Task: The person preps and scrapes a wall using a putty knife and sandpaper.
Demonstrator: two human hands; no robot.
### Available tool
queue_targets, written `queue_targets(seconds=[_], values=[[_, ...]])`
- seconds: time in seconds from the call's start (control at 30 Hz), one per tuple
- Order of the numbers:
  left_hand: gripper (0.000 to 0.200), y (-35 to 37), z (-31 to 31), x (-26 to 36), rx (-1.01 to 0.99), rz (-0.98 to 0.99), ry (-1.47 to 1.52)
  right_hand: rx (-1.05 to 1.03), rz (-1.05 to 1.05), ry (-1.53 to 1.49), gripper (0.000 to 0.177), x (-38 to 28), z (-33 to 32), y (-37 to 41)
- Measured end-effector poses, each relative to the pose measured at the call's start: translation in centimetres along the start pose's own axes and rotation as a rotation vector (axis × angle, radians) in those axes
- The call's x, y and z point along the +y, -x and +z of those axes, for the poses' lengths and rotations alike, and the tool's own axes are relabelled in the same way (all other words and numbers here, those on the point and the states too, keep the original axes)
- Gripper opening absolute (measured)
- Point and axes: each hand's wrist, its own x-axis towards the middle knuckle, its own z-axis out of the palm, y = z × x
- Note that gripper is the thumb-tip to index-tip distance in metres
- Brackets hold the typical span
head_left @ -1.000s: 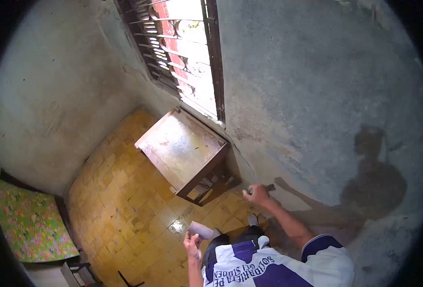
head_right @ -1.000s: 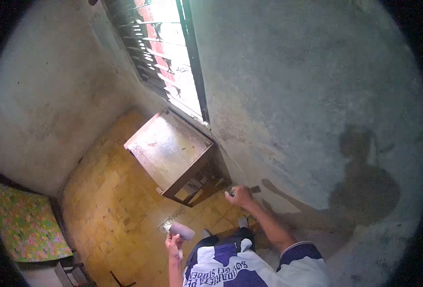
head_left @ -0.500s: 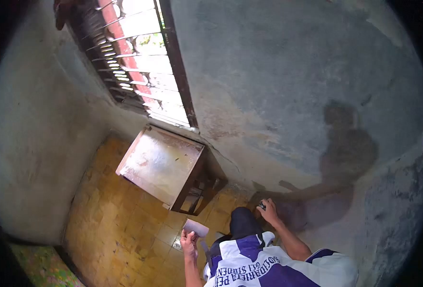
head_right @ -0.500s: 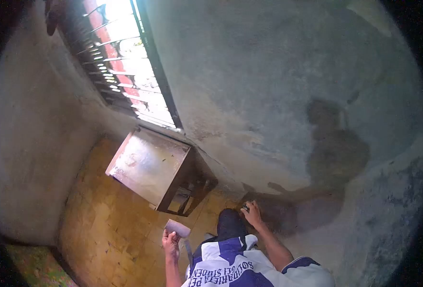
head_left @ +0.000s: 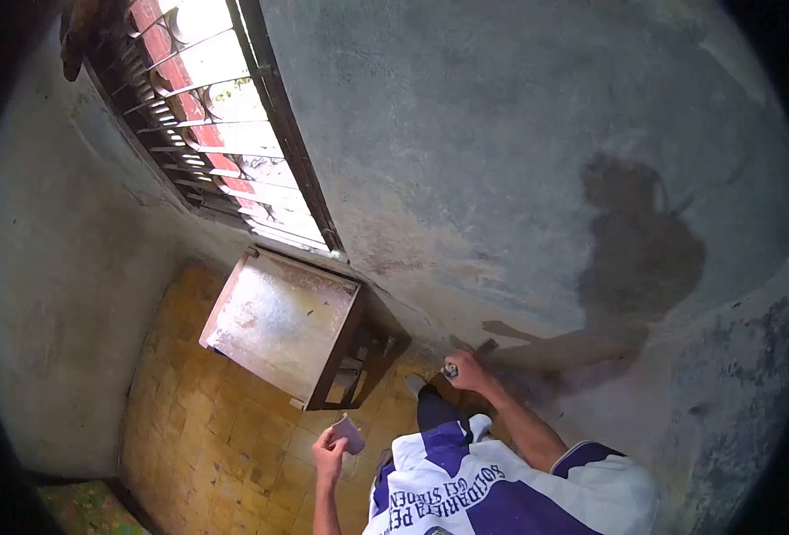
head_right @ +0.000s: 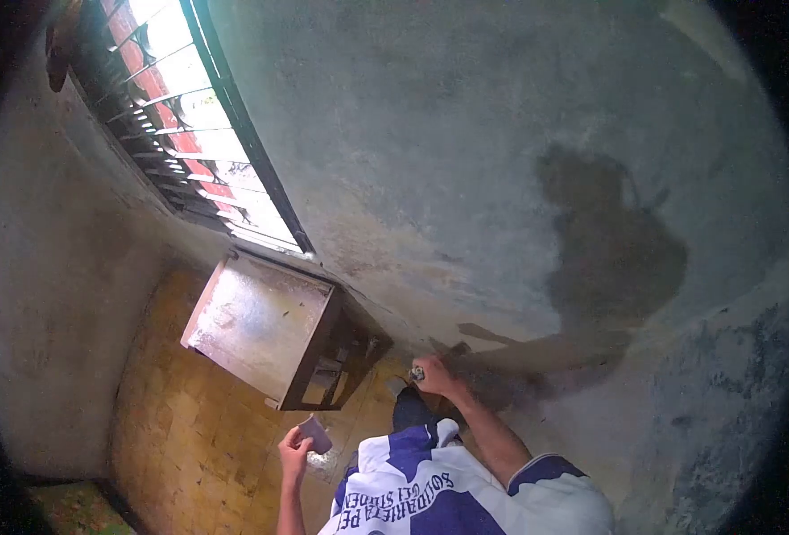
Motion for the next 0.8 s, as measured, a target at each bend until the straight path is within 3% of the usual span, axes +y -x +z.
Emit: queue_targets(seconds=[0.1,0.23,0.37,0.5,0.63,0.77,0.8], values=[[0.037,-1.7,-0.9,1.1,0.096,0.025,0.06,0.072,-0.22,0.082,0.028,-4.0,-3.0,-5.1],[0.034,-3.0,0.4,3.1,0.213,0.036,0.146,-0.006,-0.575,0.066,0.03,-3.9,-2.7,-9.8],[0.032,-3.4,2.3,2.9,0.258,0.035,0.295,0.219,-0.457,0.08,0.026,0.6,-0.9,-14.6],[0.031,-2.4,2.1,-0.3,0.348,-0.048,0.325,0.082,-0.69,-0.031,0.033,-3.4,-1.3,-15.0],[0.031,-1.1,3.0,1.1,0.416,-0.071,0.389,0.021,-0.463,-0.026,0.033,-0.6,-3.2,-15.5],[0.032,-0.7,2.4,-0.6,0.441,-0.065,0.39,-0.036,-0.729,0.001,0.029,-2.7,-3.8,-15.2],[0.032,-0.5,2.1,-0.9,0.443,-0.065,0.39,-0.009,-0.634,-0.049,0.028,-1.8,-3.9,-15.1]])
